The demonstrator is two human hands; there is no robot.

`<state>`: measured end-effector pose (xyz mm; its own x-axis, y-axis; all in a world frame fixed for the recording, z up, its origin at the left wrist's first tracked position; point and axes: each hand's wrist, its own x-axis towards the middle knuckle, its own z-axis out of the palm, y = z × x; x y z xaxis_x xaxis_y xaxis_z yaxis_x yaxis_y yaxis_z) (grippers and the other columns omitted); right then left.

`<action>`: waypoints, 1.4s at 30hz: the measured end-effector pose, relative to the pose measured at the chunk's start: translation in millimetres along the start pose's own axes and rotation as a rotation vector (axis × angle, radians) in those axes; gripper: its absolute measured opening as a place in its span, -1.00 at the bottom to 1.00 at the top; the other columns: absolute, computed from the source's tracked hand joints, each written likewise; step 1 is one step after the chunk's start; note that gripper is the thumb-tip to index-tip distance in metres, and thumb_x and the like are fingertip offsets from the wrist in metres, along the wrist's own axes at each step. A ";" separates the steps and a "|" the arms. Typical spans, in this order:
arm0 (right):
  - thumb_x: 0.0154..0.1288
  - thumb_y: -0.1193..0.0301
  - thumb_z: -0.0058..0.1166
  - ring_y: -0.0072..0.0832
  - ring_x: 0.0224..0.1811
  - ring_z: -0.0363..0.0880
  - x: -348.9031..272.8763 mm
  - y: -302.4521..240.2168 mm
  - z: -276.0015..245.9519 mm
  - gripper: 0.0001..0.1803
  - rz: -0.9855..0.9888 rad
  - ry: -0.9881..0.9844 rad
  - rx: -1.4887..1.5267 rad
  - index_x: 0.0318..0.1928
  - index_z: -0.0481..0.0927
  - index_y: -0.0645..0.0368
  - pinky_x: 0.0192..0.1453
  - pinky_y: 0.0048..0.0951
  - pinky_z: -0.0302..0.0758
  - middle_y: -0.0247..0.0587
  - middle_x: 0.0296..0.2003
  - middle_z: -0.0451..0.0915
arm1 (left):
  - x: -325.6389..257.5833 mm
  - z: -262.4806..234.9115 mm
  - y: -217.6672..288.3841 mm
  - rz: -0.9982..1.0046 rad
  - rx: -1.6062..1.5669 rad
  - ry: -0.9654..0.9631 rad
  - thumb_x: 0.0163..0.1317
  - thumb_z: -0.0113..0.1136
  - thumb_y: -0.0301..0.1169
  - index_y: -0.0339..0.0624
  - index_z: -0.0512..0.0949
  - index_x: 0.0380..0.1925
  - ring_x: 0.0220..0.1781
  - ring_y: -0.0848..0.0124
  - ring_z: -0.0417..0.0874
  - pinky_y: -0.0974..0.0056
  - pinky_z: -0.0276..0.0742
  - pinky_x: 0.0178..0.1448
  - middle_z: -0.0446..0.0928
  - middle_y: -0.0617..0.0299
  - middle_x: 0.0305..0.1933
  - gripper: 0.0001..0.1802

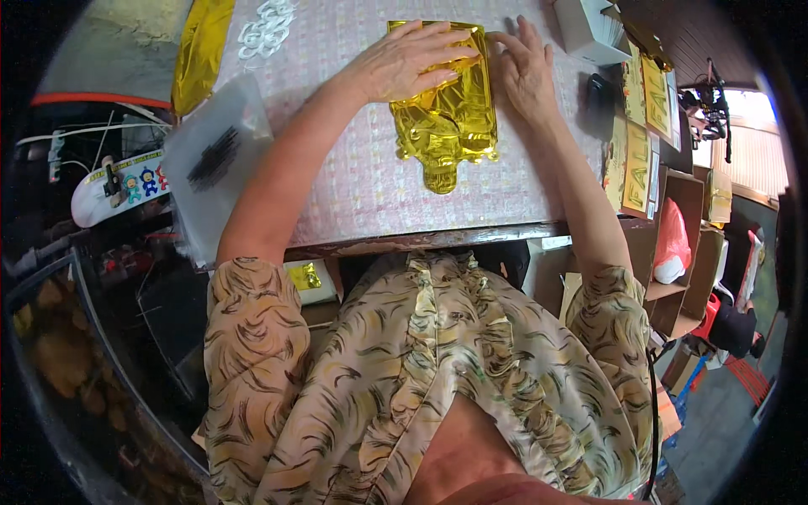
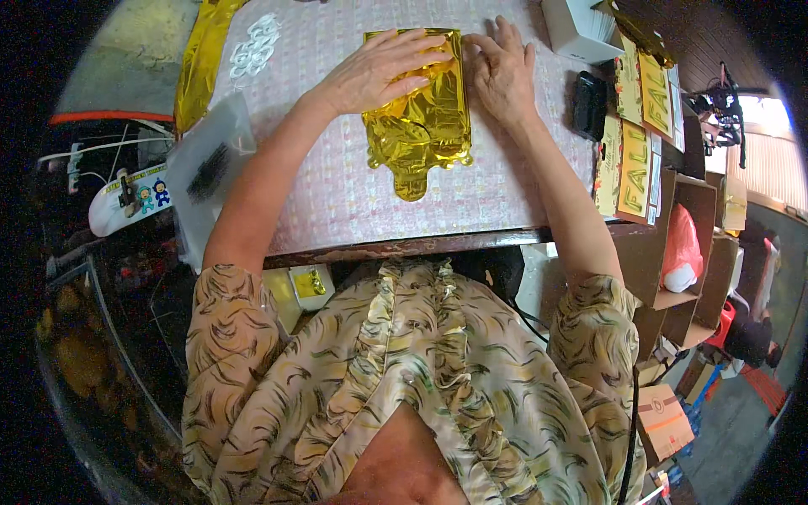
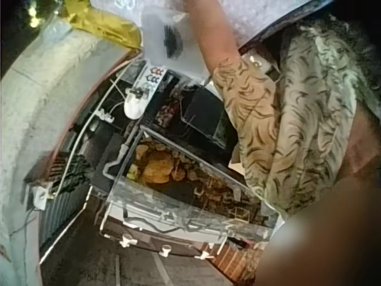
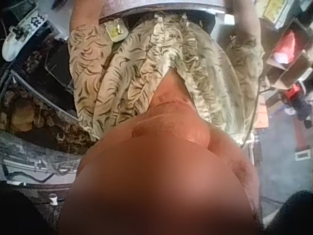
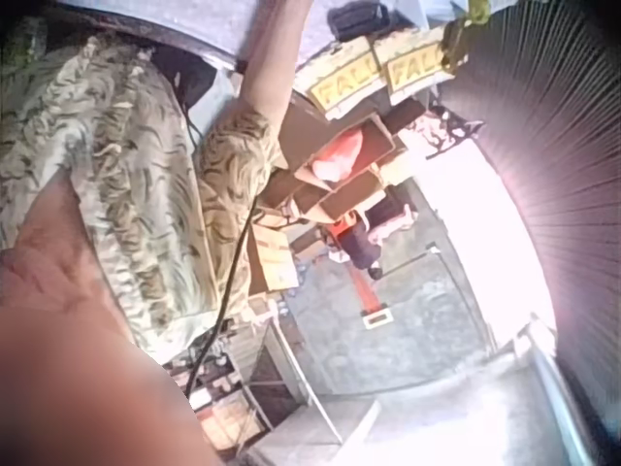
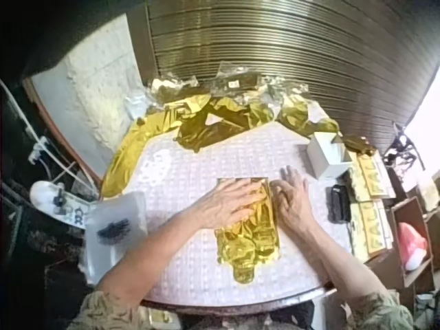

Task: Folding gold-colored foil sheets into small rectangular packets.

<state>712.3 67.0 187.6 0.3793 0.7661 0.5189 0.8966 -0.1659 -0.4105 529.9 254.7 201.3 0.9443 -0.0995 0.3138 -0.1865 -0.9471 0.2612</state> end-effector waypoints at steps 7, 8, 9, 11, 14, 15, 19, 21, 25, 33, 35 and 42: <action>0.45 0.60 -0.10 -0.08 0.68 0.03 0.4 23.8 2.4 -0.46 0.022 -0.112 0.019 0.31 0.60 -0.21 0.65 0.25 -0.27 0.01 0.59 0.17 | -0.5 0.7 -0.2 0.010 -0.024 0.020 0.55 0.04 -0.12 0.17 0.33 0.51 0.67 0.15 0.16 -0.08 0.01 0.70 0.21 0.29 0.65 -0.43; 0.45 0.60 -0.09 -0.07 0.67 0.03 1.9 25.1 1.5 -0.45 -0.008 -0.115 0.010 0.31 0.61 -0.22 0.66 0.24 -0.26 0.00 0.58 0.19 | -0.2 -0.4 0.3 0.005 -0.021 0.006 0.55 0.03 -0.12 0.18 0.34 0.51 0.68 0.15 0.14 -0.08 0.00 0.70 0.20 0.29 0.65 -0.43; 0.44 0.60 -0.08 -0.06 0.67 0.04 2.7 26.5 0.1 -0.44 -0.037 -0.117 0.001 0.31 0.62 -0.24 0.66 0.22 -0.25 -0.02 0.58 0.21 | 0.2 -1.7 1.0 0.000 -0.019 -0.008 0.55 0.03 -0.13 0.18 0.34 0.51 0.68 0.15 0.13 -0.08 -0.01 0.71 0.19 0.29 0.66 -0.44; 0.43 0.60 -0.06 -0.04 0.67 0.04 5.2 26.3 -0.8 -0.45 -0.043 -0.117 -0.009 0.30 0.62 -0.24 0.66 0.22 -0.24 0.00 0.58 0.21 | -0.5 -3.8 2.4 0.005 -0.013 -0.011 0.55 0.03 -0.13 0.17 0.34 0.51 0.69 0.15 0.12 -0.08 -0.02 0.71 0.19 0.29 0.66 -0.44; 0.42 0.60 -0.04 -0.03 0.66 0.05 8.0 22.8 -3.5 -0.45 -0.057 -0.123 -0.013 0.29 0.64 -0.22 0.66 0.21 -0.22 0.00 0.57 0.21 | 0.8 -5.8 3.0 0.009 -0.025 -0.008 0.55 0.03 -0.13 0.16 0.34 0.51 0.70 0.15 0.10 -0.07 -0.04 0.72 0.19 0.27 0.65 -0.44; 0.41 0.60 -0.04 -0.02 0.66 0.05 8.5 21.5 -4.4 -0.46 -0.068 -0.130 -0.007 0.28 0.65 -0.21 0.66 0.21 -0.22 -0.01 0.57 0.21 | 1.2 -6.2 3.0 0.005 -0.041 -0.001 0.55 0.04 -0.14 0.15 0.34 0.51 0.70 0.14 0.10 -0.07 -0.04 0.72 0.20 0.26 0.65 -0.44; 0.41 0.58 -0.01 0.00 0.66 0.05 9.2 15.6 -6.9 -0.48 -0.072 -0.147 -0.036 0.27 0.66 -0.20 0.66 0.23 -0.20 -0.09 0.58 0.21 | 2.1 -6.9 4.6 0.008 -0.038 -0.019 0.55 0.04 -0.14 0.12 0.35 0.50 0.69 0.13 0.11 -0.06 -0.04 0.71 0.22 0.22 0.64 -0.44; 0.41 0.57 -0.02 -0.01 0.66 0.04 10.6 13.5 -7.1 -0.47 -0.049 -0.163 -0.079 0.28 0.66 -0.22 0.66 0.24 -0.19 -0.12 0.59 0.20 | 2.6 -7.8 5.2 0.007 -0.038 0.006 0.53 0.05 -0.11 0.18 0.40 0.47 0.64 0.10 0.21 -0.07 0.04 0.68 0.27 0.21 0.61 -0.47; 0.42 0.57 -0.06 -0.03 0.66 0.04 10.8 11.5 -8.8 -0.44 -0.014 -0.178 -0.181 0.31 0.64 -0.28 0.66 0.26 -0.18 -0.22 0.60 0.17 | 3.2 -11.7 7.9 0.007 -0.042 -0.038 0.56 0.03 -0.14 0.12 0.41 0.47 0.67 0.09 0.15 -0.07 -0.01 0.70 0.25 0.18 0.62 -0.48; 0.48 0.48 -0.08 0.00 0.65 0.04 11.2 15.5 -7.5 -0.42 0.049 -0.259 -0.227 0.43 0.49 -0.32 0.63 0.32 -0.14 -0.22 0.60 0.18 | 3.3 -8.5 6.3 0.035 0.065 -0.027 0.56 0.00 -0.12 0.26 0.43 0.44 0.63 0.12 0.22 -0.07 0.07 0.66 0.29 0.23 0.60 -0.51; 0.51 0.43 -0.08 0.02 0.65 0.03 11.5 11.9 -7.5 -0.42 0.044 -0.277 -0.242 0.48 0.43 -0.28 0.62 0.33 -0.13 -0.20 0.60 0.17 | 2.7 -7.8 6.3 0.035 0.063 -0.027 0.56 0.00 -0.12 0.23 0.45 0.43 0.63 0.12 0.22 -0.07 0.07 0.66 0.29 0.23 0.59 -0.52; 0.66 0.01 -0.26 0.03 0.65 0.01 -4.9 -22.4 8.3 -0.38 -0.024 -0.205 -0.320 0.59 0.19 -0.14 0.62 0.34 -0.08 -0.14 0.62 0.10 | 2.3 -7.5 3.3 0.034 0.062 -0.036 0.56 -0.01 -0.14 -0.05 0.53 0.35 0.66 0.13 0.17 -0.06 -0.01 0.69 0.25 0.21 0.62 -0.53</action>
<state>688.5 72.1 188.1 0.3329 0.8750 0.3515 0.9429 -0.3074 -0.1280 529.4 253.7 209.7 0.9470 -0.1413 0.2884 -0.2023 -0.9599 0.1938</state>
